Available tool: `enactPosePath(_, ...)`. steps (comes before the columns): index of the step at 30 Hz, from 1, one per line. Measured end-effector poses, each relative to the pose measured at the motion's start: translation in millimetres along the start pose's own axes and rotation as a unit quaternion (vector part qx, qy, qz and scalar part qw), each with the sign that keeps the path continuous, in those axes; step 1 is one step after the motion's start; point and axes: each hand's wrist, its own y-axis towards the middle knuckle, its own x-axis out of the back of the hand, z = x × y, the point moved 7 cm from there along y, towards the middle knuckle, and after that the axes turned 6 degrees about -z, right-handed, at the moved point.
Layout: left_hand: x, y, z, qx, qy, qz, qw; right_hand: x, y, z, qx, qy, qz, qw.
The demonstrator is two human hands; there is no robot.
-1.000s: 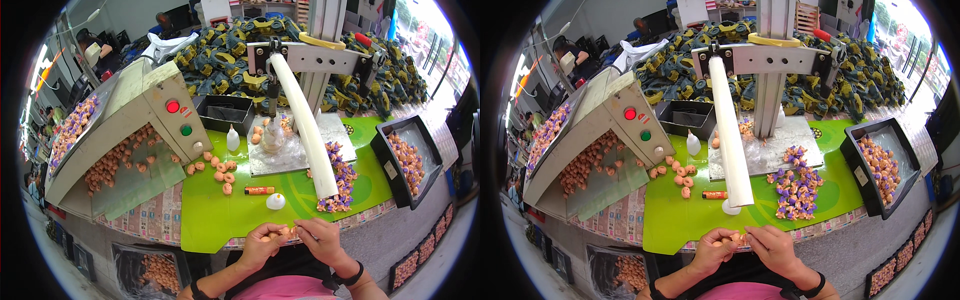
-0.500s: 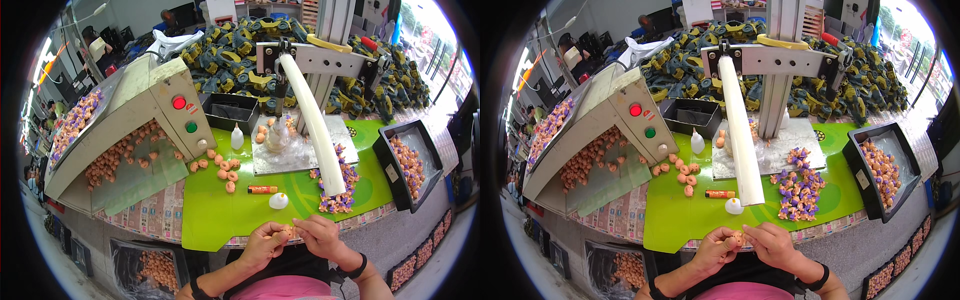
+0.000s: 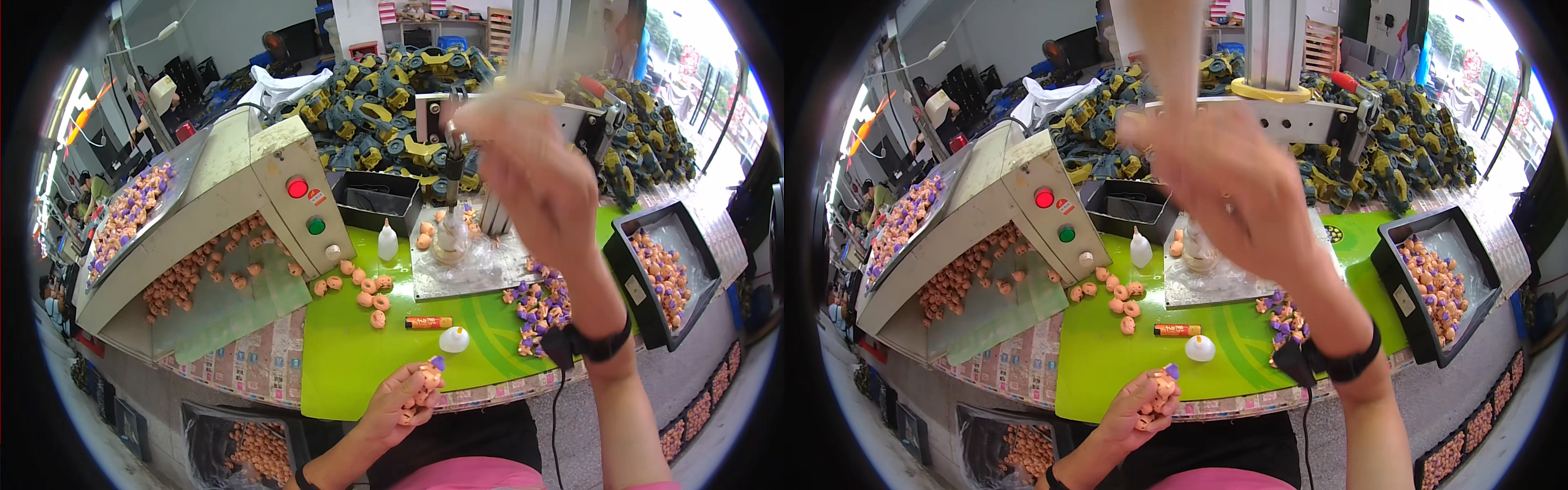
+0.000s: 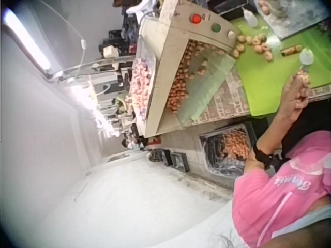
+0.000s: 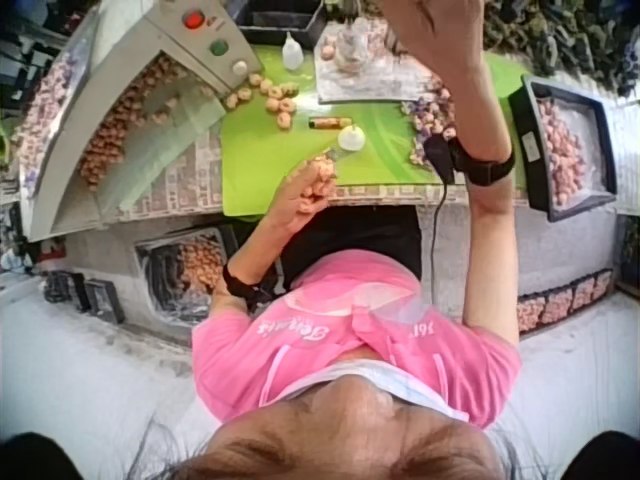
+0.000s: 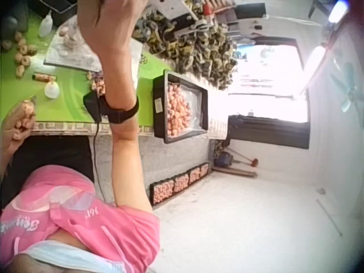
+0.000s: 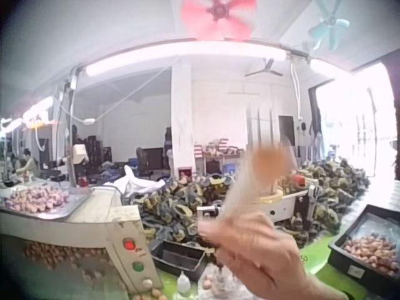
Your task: Applying glue to small toy components and using a manual pressing machine to assemble them.
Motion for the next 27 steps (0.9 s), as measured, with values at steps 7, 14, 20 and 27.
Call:
enactPosePath(7, 11.6, -5.4, -19.1, -0.026, 0.02, -0.053, 0.998, -20.5, 40.1, -78.3, -0.08, -0.023, -0.077, 0.994)
enactPosePath(14, 42.6, -19.9, -46.6, -0.077, -0.027, -0.081, 0.993, -37.2, -117.4, -96.0, -0.365, -0.116, 0.125, 0.915)
enactPosePath(20, 25.5, -0.1, -57.9, -0.071, 0.079, -0.095, 0.99, -69.8, -183.9, -92.6, -0.243, -0.18, 0.098, 0.948)
enactPosePath(27, 6.3, 19.5, -44.8, -0.027, 0.115, -0.082, 0.99, -74.1, -188.6, -87.5, -0.169, -0.12, 0.123, 0.971)
